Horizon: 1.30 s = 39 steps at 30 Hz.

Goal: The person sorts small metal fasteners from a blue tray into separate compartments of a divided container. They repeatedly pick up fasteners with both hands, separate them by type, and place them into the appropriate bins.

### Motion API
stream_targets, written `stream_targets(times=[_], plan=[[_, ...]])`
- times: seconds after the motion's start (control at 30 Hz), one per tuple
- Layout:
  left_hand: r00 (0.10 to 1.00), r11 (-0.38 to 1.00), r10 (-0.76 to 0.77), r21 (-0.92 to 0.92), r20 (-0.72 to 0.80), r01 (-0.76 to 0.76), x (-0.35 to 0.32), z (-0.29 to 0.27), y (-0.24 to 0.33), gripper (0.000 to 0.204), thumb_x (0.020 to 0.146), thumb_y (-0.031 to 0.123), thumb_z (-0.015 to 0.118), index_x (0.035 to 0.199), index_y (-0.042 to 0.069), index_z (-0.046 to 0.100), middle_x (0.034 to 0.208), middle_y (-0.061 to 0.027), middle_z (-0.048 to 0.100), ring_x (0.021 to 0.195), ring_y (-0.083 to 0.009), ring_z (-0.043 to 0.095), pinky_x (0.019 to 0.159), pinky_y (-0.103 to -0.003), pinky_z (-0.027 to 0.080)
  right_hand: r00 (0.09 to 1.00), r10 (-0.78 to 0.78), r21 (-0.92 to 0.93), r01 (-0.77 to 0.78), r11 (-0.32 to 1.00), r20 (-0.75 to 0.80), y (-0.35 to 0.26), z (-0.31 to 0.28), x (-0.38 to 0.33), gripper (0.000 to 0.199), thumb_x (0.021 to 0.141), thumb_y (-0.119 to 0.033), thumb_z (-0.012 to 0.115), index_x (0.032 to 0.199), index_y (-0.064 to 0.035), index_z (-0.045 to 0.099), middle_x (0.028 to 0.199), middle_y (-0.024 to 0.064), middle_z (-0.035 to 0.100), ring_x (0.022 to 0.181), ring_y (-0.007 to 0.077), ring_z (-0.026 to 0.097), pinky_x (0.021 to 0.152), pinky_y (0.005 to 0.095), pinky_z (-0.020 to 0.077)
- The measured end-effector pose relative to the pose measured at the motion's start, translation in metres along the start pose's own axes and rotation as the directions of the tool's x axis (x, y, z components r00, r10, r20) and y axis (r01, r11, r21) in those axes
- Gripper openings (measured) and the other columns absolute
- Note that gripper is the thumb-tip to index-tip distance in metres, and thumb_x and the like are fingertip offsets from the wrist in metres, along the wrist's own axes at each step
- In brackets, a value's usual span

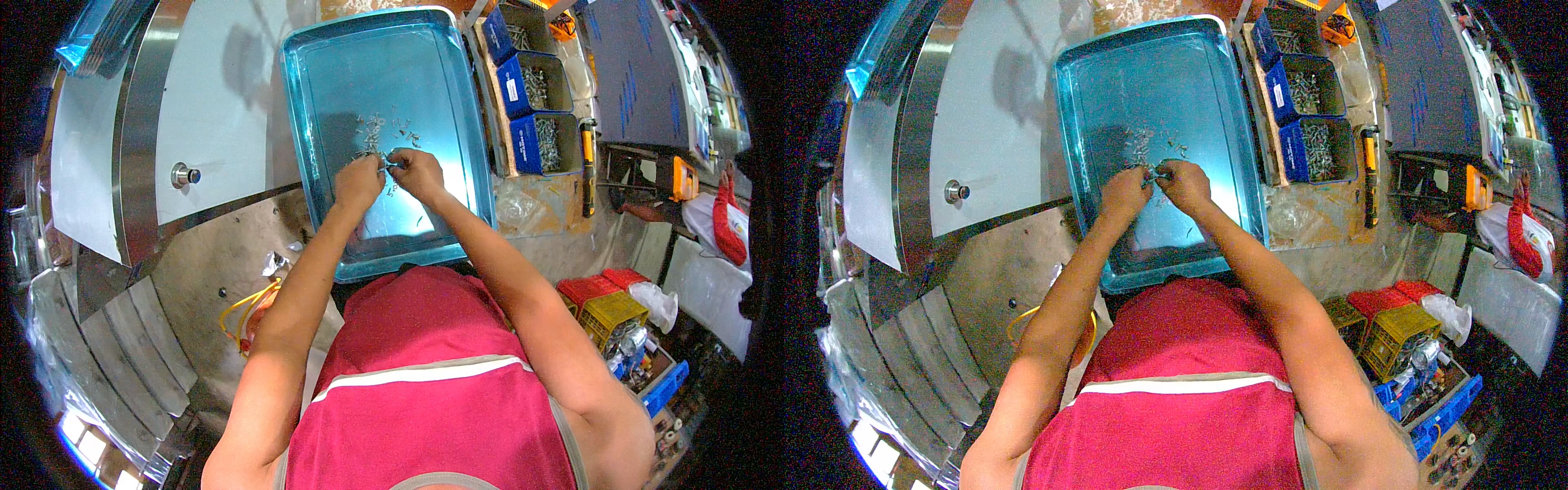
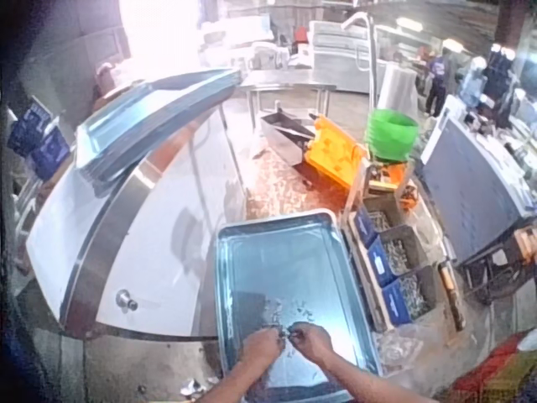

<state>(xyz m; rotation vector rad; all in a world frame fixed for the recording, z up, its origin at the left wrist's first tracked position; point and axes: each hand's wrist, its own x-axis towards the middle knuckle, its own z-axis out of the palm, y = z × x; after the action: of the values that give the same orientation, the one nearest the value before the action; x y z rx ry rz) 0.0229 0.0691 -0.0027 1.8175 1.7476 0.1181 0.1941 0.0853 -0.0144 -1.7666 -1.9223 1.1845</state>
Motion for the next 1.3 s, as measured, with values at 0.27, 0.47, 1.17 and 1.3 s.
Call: stream_targets(times=[0.27, 0.47, 1.17, 1.3], plan=[[0.992, 0.993, -0.097, -0.078, -0.077, 0.091, -0.011, 0.005, -0.012, 0.023, 0.092, 0.025, 0.059, 0.104, 0.005, 0.064, 0.096, -0.0220, 0.071, 0.085, -0.0382, 0.070, 0.072, -0.051, 0.055, 0.980, -0.182, -0.354, 0.200, 0.914, 0.085, -0.009, 0.012, 0.009, 0.018, 0.085, -0.022, 0.069, 0.099, -0.0116, 0.071, 0.099, 0.0117, 0.070, 0.090, 0.0360, 0.069, 0.074, 0.0489, 0.0549], [0.889, 0.003, -0.252, -0.919, 0.381, 0.395, -0.032, -0.015, -0.042, 0.014, 0.095, 0.025, 0.052, 0.095, 0.012, 0.057, 0.081, 0.0005, 0.059, 0.060, -0.0091, 0.050, 0.049, -0.021, 0.037, 0.942, -0.325, -0.262, 0.337, 0.905, 0.088, -0.007, 0.011, 0.005, 0.015, 0.085, -0.021, 0.069, 0.089, -0.0068, 0.067, 0.090, 0.0148, 0.069, 0.083, 0.0385, 0.069, 0.070, 0.0503, 0.0547], [0.983, 0.994, -0.020, 0.099, -0.181, 0.038, -0.012, 0.007, 0.001, 0.022, 0.087, 0.025, 0.072, 0.100, 0.008, 0.069, 0.098, -0.0142, 0.063, 0.093, -0.0377, 0.065, 0.077, -0.051, 0.054, 0.998, -0.014, 0.294, -0.005, 0.956, 0.065, 0.005, -0.019, 0.001, 0.025, 0.085, -0.029, 0.080, 0.092, -0.0051, 0.076, 0.078, 0.0079, 0.073, 0.065, 0.0203, 0.065, 0.061, 0.0321, 0.0511], [0.983, 0.993, -0.036, 0.104, -0.180, 0.056, -0.012, 0.011, 0.001, 0.025, 0.087, 0.026, 0.073, 0.102, 0.007, 0.069, 0.098, -0.0148, 0.064, 0.092, -0.0381, 0.066, 0.076, -0.051, 0.054, 0.999, 0.016, -0.092, -0.011, 0.996, 0.046, 0.002, -0.001, -0.001, 0.022, 0.083, -0.030, 0.077, 0.093, -0.0104, 0.074, 0.087, 0.0112, 0.074, 0.083, 0.0308, 0.072, 0.074, 0.0441, 0.0552]])
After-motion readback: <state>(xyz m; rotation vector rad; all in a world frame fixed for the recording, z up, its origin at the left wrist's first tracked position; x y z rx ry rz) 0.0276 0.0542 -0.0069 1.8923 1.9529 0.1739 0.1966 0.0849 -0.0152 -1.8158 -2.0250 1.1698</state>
